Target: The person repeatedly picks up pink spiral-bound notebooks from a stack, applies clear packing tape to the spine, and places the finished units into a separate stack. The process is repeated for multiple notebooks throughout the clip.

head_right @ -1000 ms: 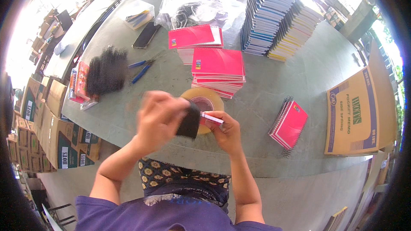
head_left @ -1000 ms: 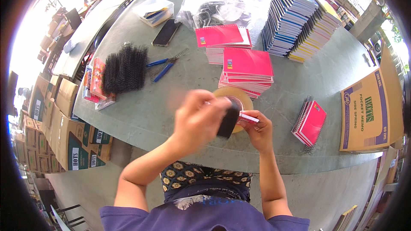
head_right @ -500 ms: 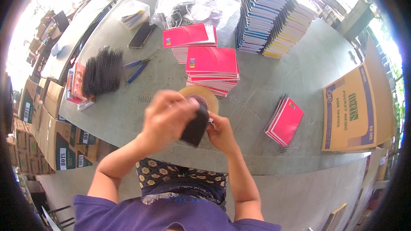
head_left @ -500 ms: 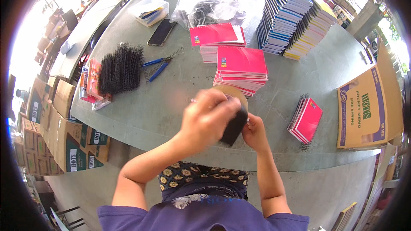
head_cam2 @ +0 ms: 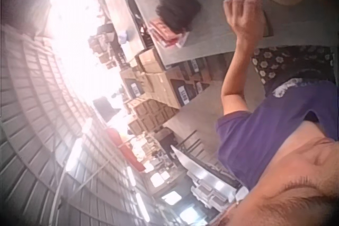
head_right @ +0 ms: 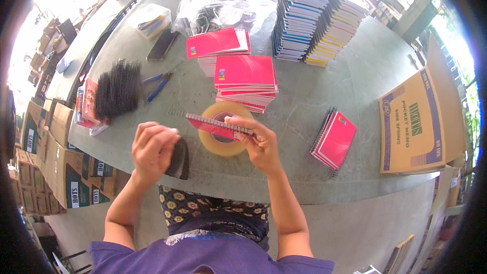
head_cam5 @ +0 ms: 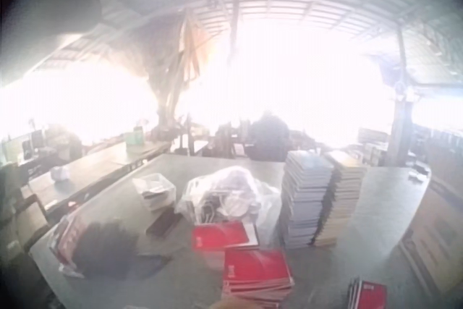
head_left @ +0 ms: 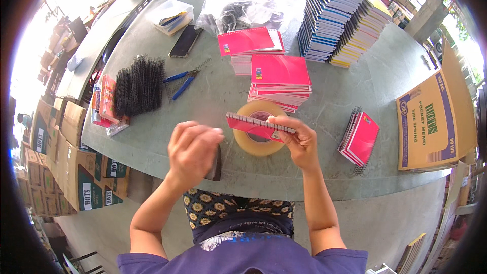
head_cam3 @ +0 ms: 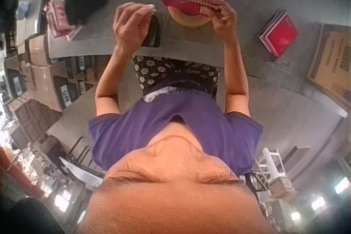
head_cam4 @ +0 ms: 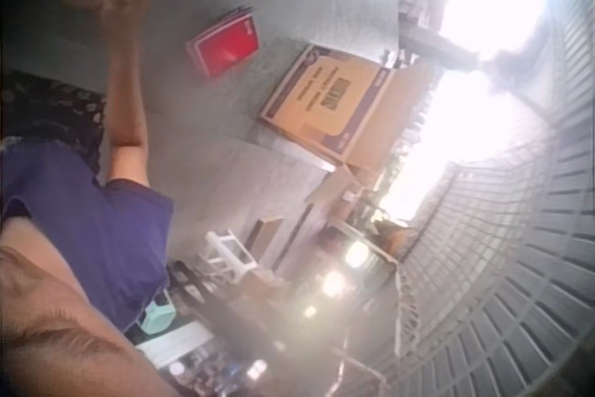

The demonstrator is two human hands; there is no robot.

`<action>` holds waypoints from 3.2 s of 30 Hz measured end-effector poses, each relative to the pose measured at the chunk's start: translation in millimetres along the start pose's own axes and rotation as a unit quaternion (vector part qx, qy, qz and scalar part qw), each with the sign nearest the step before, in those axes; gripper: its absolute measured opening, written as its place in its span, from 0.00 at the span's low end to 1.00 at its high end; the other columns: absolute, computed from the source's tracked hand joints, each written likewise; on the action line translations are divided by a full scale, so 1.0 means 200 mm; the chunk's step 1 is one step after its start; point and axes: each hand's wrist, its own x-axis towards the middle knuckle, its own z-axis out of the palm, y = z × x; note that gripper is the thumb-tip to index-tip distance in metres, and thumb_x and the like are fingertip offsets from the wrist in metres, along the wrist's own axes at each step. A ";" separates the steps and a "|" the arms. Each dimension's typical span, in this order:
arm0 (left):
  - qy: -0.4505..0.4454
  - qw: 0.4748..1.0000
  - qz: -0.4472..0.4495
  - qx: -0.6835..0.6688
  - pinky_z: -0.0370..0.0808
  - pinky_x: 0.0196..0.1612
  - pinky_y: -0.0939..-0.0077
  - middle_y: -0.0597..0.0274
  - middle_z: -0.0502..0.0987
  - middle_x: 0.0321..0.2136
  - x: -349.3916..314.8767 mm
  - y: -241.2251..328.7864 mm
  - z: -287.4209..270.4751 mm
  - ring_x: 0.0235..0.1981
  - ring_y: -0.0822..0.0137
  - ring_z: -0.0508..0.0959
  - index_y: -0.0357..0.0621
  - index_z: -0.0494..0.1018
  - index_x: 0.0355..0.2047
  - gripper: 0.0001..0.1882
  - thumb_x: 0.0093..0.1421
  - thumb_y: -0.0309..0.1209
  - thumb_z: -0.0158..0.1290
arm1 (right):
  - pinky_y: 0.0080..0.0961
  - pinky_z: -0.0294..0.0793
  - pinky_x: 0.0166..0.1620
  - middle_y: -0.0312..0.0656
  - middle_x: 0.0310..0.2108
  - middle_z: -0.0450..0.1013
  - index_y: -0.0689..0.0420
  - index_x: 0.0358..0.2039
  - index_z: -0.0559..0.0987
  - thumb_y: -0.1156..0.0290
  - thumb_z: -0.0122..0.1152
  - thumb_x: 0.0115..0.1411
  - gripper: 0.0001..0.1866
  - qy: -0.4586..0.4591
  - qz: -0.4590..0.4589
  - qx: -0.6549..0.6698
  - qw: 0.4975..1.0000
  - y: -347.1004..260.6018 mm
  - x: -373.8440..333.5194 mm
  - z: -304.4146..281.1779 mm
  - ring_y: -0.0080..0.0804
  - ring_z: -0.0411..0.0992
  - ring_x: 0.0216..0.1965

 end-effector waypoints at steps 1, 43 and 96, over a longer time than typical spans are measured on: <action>0.021 0.999 0.048 -0.006 0.70 0.40 0.64 0.61 0.75 0.33 0.05 0.05 0.02 0.39 0.60 0.72 0.45 0.77 0.34 0.12 0.47 0.27 0.59 | 0.24 0.69 0.52 0.46 0.50 0.72 0.62 0.44 0.76 0.79 0.54 0.60 0.11 0.012 0.028 0.032 0.999 -0.03 -0.01 0.03 0.32 0.71 0.50; -0.156 0.964 0.102 -0.192 0.68 0.36 0.65 0.61 0.70 0.25 0.30 0.26 0.40 0.31 0.58 0.71 0.43 0.71 0.28 0.07 0.46 0.24 0.55 | 0.24 0.74 0.37 0.46 0.31 0.78 0.59 0.38 0.79 0.81 0.56 0.52 0.12 0.107 0.030 -0.358 0.927 -0.07 -0.18 -0.01 0.32 0.78 0.34; -0.175 0.914 -0.344 -0.127 0.67 0.52 0.62 0.45 0.71 0.45 -0.26 -0.26 0.11 0.49 0.48 0.70 0.45 0.68 0.52 0.27 0.50 0.30 0.59 | 0.40 0.56 0.62 0.48 0.57 0.64 0.60 0.55 0.69 0.68 0.53 0.60 0.22 -0.007 -0.151 -0.571 0.807 -0.06 0.31 -0.11 0.45 0.59 0.61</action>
